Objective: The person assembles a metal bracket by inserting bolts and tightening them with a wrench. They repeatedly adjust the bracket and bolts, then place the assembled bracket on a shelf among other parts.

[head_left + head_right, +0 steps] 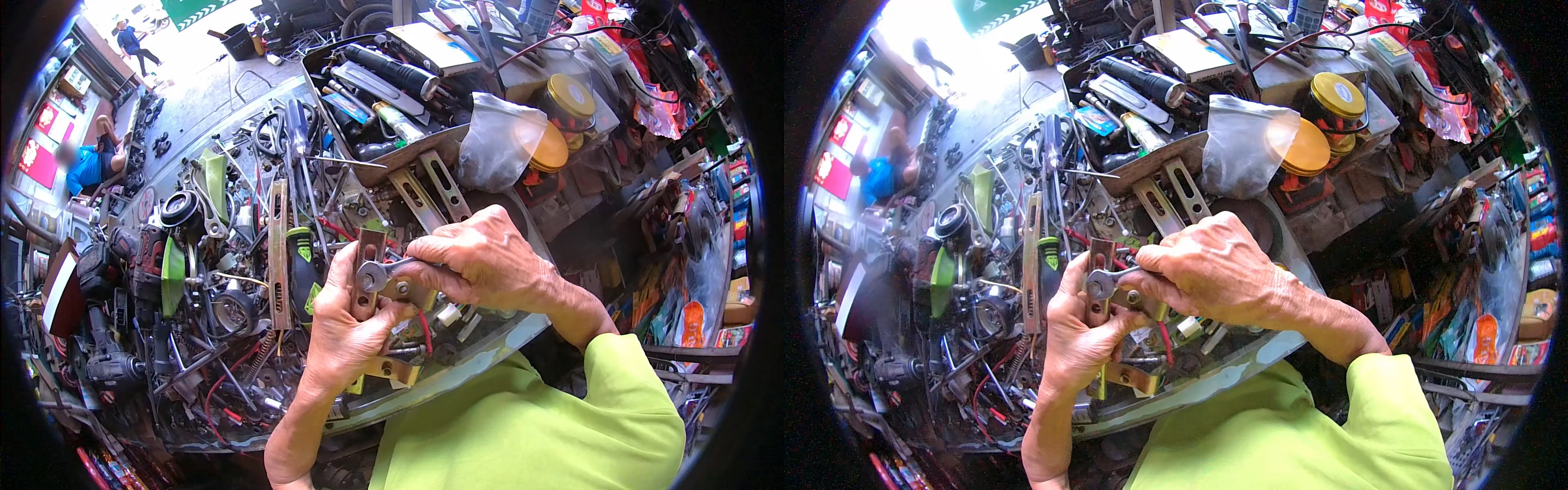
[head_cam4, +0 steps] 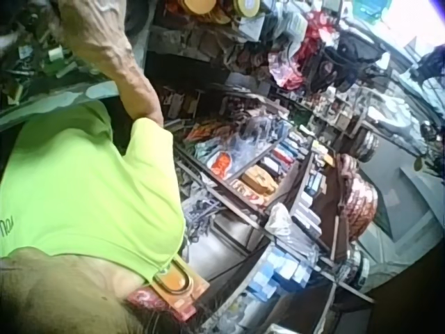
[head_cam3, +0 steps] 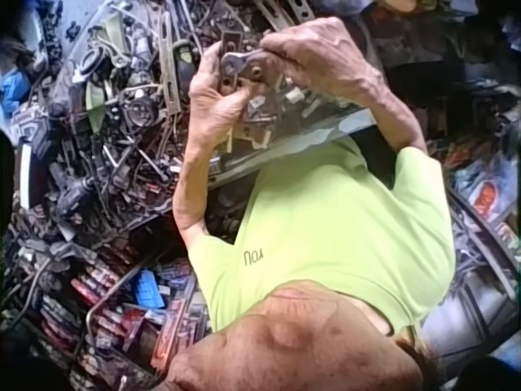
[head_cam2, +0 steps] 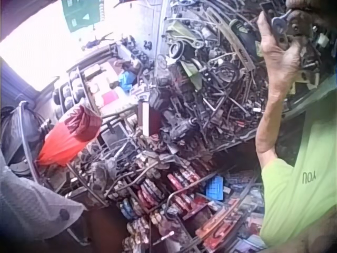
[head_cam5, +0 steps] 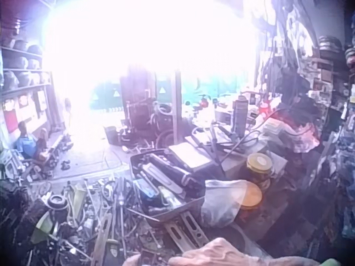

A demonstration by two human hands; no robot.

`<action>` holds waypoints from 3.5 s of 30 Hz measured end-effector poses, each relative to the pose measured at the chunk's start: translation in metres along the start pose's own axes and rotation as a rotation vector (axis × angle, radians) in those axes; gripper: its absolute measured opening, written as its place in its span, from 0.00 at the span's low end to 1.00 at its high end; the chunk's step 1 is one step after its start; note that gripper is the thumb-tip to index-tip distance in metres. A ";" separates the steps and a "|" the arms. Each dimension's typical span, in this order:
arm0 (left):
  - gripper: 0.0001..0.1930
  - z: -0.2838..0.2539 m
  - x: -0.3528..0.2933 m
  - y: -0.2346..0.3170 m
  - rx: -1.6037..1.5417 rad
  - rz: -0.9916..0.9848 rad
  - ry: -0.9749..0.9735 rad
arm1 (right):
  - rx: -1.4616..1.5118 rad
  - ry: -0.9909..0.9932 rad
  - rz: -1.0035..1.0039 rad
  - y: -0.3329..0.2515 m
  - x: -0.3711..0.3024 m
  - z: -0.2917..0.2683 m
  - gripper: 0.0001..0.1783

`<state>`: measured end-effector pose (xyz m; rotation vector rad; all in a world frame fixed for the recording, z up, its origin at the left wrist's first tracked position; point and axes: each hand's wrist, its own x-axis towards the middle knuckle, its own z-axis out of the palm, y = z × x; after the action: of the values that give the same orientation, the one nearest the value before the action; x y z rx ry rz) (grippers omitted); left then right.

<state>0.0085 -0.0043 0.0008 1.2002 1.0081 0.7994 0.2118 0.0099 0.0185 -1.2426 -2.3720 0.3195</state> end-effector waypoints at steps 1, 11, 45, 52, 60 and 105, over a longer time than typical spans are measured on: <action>0.36 0.000 0.000 -0.001 0.004 0.001 0.005 | 0.003 -0.006 0.004 0.000 0.000 0.000 0.21; 0.36 0.003 -0.003 -0.004 0.044 0.064 0.050 | 0.022 -0.013 0.033 -0.004 0.000 -0.002 0.14; 0.31 -0.004 -0.008 0.017 -0.206 -0.191 -0.158 | -0.009 -0.089 0.071 -0.003 -0.010 -0.021 0.25; 0.32 -0.005 -0.011 0.030 -0.035 -0.138 -0.174 | 0.309 0.315 0.205 -0.004 -0.006 -0.026 0.19; 0.37 -0.004 0.004 0.066 -0.086 -0.211 -0.400 | 1.372 -0.056 0.412 0.010 0.003 -0.004 0.23; 0.16 -0.035 0.024 0.014 -0.807 0.043 0.227 | 1.569 0.071 0.441 -0.003 0.005 0.025 0.17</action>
<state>-0.0149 0.0326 0.0082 0.4424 0.7154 1.2410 0.1951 0.0118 -0.0008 -0.7985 -1.0080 1.7376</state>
